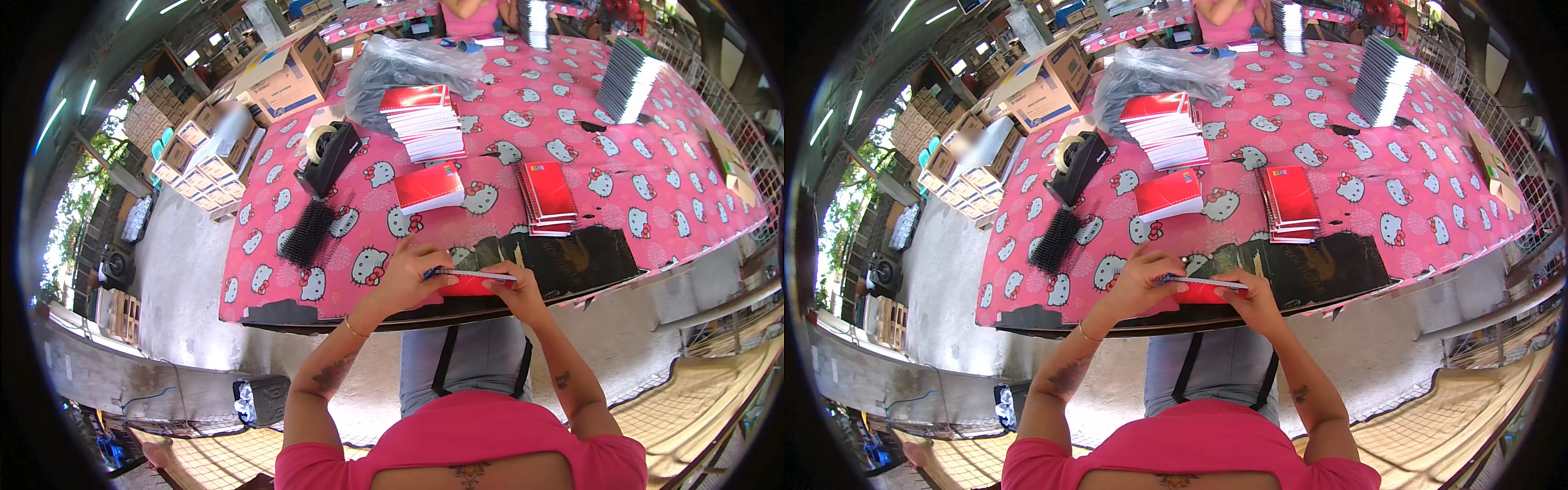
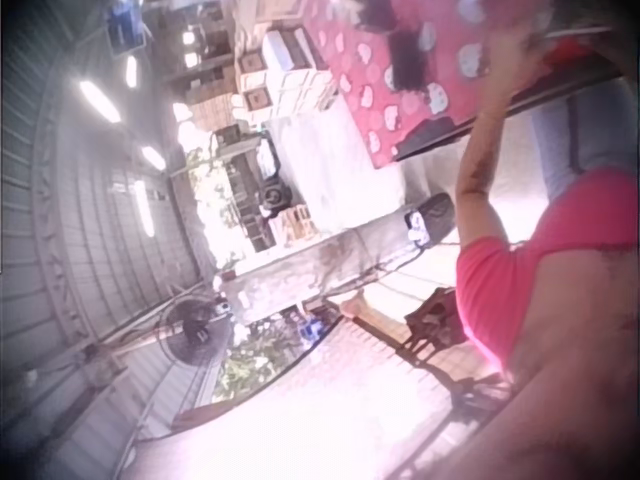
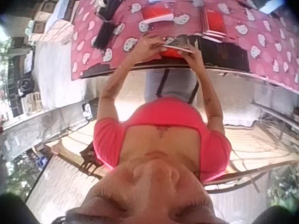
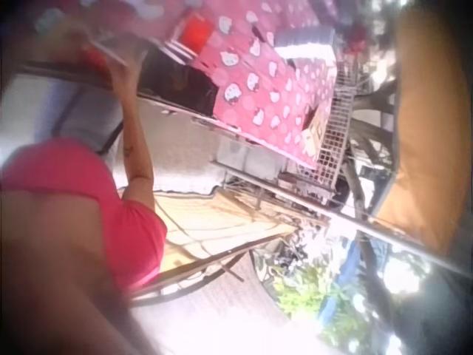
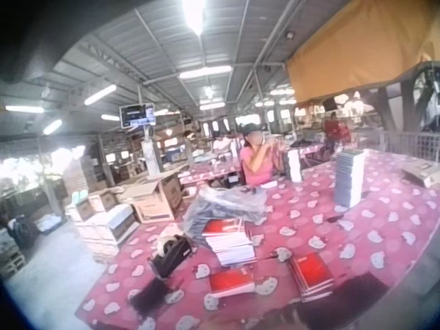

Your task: The person assembles red spiral-bound notebooks at a table. They pick up a notebook, insert a metal spiral binding, and place the finished notebook into a growing stack. Other workers are visible in the background performing similar tasks.

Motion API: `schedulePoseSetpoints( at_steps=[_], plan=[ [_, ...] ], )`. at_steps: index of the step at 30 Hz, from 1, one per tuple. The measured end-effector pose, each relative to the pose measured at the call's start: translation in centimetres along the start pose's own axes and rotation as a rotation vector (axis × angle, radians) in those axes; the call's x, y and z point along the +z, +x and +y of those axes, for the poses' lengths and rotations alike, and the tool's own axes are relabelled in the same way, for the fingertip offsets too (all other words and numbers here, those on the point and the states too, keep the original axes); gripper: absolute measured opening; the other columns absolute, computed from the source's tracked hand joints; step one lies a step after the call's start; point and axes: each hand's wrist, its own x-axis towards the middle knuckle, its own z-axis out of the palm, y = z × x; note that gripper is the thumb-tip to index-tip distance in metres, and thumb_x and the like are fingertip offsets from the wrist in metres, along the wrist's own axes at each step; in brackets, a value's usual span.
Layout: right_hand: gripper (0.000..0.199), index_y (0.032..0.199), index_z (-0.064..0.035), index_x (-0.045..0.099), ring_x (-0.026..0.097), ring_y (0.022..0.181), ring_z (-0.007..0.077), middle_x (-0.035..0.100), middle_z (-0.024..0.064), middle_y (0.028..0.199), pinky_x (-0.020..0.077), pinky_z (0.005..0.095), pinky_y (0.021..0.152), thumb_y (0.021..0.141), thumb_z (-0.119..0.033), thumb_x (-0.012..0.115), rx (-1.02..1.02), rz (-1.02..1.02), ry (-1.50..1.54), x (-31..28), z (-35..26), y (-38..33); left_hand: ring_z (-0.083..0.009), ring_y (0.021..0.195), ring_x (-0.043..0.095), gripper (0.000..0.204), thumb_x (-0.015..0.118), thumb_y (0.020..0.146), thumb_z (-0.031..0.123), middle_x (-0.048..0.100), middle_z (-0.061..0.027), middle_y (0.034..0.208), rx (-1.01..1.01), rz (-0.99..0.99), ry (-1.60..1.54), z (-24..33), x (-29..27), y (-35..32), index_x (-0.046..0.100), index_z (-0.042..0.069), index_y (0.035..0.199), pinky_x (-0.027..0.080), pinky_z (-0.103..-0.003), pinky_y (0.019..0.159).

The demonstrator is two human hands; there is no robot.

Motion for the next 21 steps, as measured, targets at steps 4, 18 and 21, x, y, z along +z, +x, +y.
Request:
schedulePoseSetpoints(
  at_steps=[4,18,21],
  plan=[
    [0.018,0.108,0.0003,0.068,0.060,0.086,0.0071,0.070,0.0047,0.093,0.0496,0.0250,0.078,0.091,-0.006,0.070,0.189,0.075,0.080,-0.2,-0.4,-0.1,-0.0334,0.143,0.035,0.070,0.060,0.090,0.051,0.043,-0.0176,0.148,-0.074,0.150,0.485,3.8,3.6,-1.4,0.048,0.008,0.143,0.018,-0.070,0.110],
    [0.023,0.110,-0.0004,0.069,0.064,0.078,0.0102,0.072,0.0090,0.089,0.0516,0.0268,0.073,0.089,-0.010,0.073,0.284,0.107,-0.080,0.5,-0.5,2.2,-0.0399,0.149,0.023,0.088,0.049,0.094,0.059,0.027,-0.0262,0.158,-0.095,0.034,0.407,2.4,6.7,-0.3,0.032,-0.007,0.149,0.010,-0.068,0.114],
    [0.024,0.110,-0.0010,0.070,0.065,0.076,0.0116,0.072,0.0094,0.087,0.0516,0.0276,0.071,0.088,-0.010,0.074,0.279,0.093,-0.139,0.8,-1.1,2.6,-0.0379,0.149,0.023,0.085,0.047,0.095,0.059,0.029,-0.0246,0.158,-0.164,0.057,0.401,1.0,4.6,3.1,0.033,-0.006,0.149,0.013,-0.066,0.114]
  ],
)
